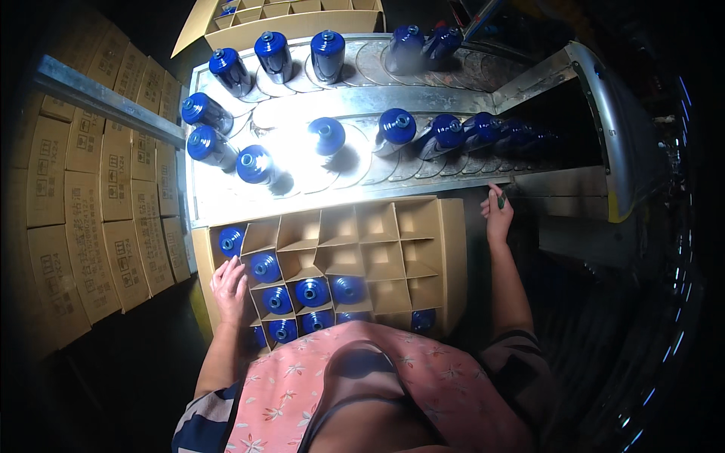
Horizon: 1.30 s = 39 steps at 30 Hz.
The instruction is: The person places blue bottles from a conveyor belt into a cardboard box with compartments. After filling the box, the person closes the flaps and stacks the completed box onto a pile of other boxes.
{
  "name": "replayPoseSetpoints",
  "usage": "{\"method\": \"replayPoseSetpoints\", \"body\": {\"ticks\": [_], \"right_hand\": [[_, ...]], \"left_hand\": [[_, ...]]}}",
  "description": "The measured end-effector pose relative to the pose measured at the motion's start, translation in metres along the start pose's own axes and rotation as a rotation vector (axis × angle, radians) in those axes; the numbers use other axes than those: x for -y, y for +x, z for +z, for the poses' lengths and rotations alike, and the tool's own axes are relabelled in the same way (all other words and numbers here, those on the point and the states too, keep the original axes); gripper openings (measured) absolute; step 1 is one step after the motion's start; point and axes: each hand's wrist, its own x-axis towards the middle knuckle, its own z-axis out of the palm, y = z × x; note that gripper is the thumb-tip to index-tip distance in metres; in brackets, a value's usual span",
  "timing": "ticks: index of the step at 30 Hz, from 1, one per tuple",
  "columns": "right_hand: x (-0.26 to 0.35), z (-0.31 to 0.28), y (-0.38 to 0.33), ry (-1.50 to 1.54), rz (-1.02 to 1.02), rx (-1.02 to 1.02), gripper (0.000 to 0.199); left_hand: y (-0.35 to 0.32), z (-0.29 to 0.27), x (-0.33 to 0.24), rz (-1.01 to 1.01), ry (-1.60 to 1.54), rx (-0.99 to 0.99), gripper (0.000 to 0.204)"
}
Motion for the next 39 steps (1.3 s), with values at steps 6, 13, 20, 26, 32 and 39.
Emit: {"method": "replayPoseSetpoints", "body": {"ticks": [6,13,20,26,32,39], "right_hand": [[-0.031,0.025,-0.144,-0.019,0.188,0.151,0.035],[-0.020,0.041,-0.190,-0.110,0.041,0.202,0.040],[-0.037,0.031,-0.200,-0.251,0.007,0.183,0.037],[-0.049,0.027,-0.204,-0.151,0.007,0.130,0.038],[-0.049,0.024,-0.199,-0.140,0.006,0.135,0.036],[-0.056,0.018,-0.197,-0.225,-0.063,0.089,0.036]], "left_hand": [[-0.016,-0.005,0.014,0.123,-0.021,0.058,0.024],[-0.028,-0.015,0.014,0.156,-0.155,-0.146,0.033],[-0.005,-0.008,0.046,0.053,0.155,-0.053,0.045],[-0.004,-0.007,0.059,0.212,0.126,-0.167,0.051],[0.002,0.001,0.053,-0.018,0.130,-0.141,0.043],[0.013,0.011,0.055,-0.245,-0.604,-0.086,0.038]]}}
